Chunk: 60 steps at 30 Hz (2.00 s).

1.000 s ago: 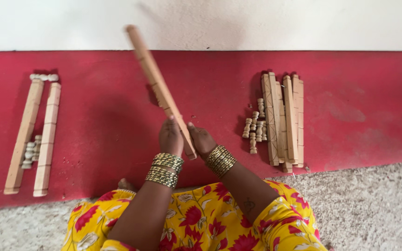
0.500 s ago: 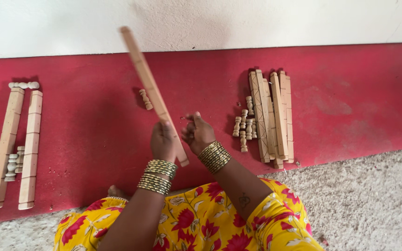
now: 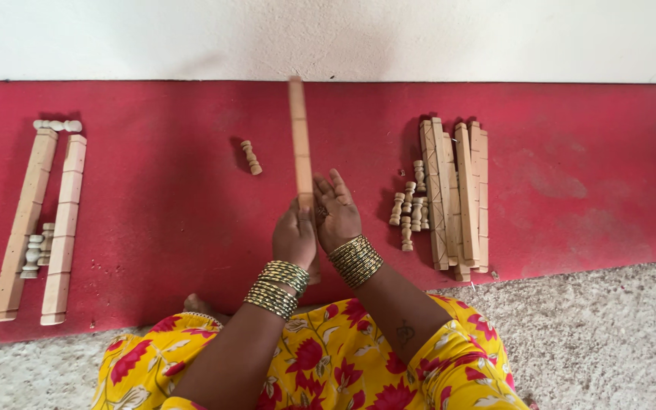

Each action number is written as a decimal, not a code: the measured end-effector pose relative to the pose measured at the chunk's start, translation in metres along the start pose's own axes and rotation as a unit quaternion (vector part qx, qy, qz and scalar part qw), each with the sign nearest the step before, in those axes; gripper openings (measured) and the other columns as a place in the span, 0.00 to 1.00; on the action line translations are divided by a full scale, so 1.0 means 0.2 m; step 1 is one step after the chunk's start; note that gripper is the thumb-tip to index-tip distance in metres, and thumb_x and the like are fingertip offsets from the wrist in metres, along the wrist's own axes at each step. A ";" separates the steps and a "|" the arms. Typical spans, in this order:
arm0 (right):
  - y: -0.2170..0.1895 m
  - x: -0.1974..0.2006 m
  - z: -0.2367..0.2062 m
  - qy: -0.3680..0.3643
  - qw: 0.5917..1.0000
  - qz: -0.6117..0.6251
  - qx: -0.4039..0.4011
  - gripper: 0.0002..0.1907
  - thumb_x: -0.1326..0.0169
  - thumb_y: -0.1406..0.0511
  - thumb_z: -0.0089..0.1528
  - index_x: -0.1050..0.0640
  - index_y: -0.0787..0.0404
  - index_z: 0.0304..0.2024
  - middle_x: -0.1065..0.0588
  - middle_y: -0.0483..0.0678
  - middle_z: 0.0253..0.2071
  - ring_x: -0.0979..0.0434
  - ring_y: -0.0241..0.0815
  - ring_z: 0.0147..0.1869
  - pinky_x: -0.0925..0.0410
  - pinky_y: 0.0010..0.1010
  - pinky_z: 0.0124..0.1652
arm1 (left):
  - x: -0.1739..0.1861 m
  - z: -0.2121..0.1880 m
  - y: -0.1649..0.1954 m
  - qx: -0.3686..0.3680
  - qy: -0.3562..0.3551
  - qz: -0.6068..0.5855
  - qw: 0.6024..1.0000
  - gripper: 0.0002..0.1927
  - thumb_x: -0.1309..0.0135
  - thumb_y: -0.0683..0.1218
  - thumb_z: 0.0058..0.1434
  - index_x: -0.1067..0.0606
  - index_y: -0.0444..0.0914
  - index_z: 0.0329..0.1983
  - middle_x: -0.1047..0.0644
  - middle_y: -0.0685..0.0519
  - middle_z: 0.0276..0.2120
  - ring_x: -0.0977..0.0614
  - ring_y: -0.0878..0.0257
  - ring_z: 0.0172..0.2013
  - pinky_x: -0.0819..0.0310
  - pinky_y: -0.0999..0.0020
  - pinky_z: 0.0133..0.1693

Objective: The person sits on the floor and assembles small turned-wood pieces into holes along long wooden bars, pressing each small piece in by hand and setting the assembled bar aside with other finished bars.

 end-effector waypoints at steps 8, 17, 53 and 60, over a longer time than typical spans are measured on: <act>-0.04 0.01 0.01 0.046 0.989 -0.140 0.002 0.29 0.69 0.55 0.73 0.45 0.59 0.73 0.30 0.57 0.61 0.25 0.49 0.61 0.31 0.39 0.58 | -0.07 -0.08 0.09 0.028 -0.106 0.000 0.994 0.20 0.60 0.51 0.71 0.26 0.39 0.59 0.21 0.41 0.33 0.17 0.48 0.32 0.23 0.54 0.35; -0.19 0.07 0.04 0.081 0.967 -0.243 0.002 0.21 0.64 0.57 0.70 0.39 0.56 0.64 0.27 0.53 0.50 0.24 0.45 0.51 0.28 0.34 0.51 | -0.20 -0.19 0.05 0.124 -0.215 -0.022 0.968 0.21 0.66 0.53 0.74 0.31 0.44 0.64 0.20 0.48 0.29 0.17 0.56 0.30 0.21 0.58 0.37; -0.46 0.48 0.14 0.229 0.931 -0.277 -0.064 0.14 0.59 0.60 0.69 0.30 0.60 0.51 0.27 0.46 0.32 0.27 0.37 0.26 0.26 0.33 0.27 | -0.42 -0.35 0.07 0.056 -0.360 -0.131 0.922 0.49 0.43 0.45 0.54 0.52 0.32 0.76 0.27 0.40 0.60 0.21 0.60 0.50 0.23 0.67 0.49; -0.76 0.82 0.21 0.262 0.960 -0.104 -0.008 0.15 0.58 0.57 0.71 0.25 0.60 0.48 0.27 0.45 0.30 0.27 0.37 0.26 0.28 0.33 0.28 | -0.54 -0.56 0.06 0.123 -0.470 -0.269 0.832 0.46 0.44 0.46 0.54 0.47 0.35 0.77 0.25 0.45 0.50 0.23 0.65 0.43 0.22 0.69 0.46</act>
Point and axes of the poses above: each hand's wrist, its own z-axis towards the middle knuckle, its own x-axis out of the back of the hand, y = z × x, the point moved 7 cm from there along z, towards the middle knuckle
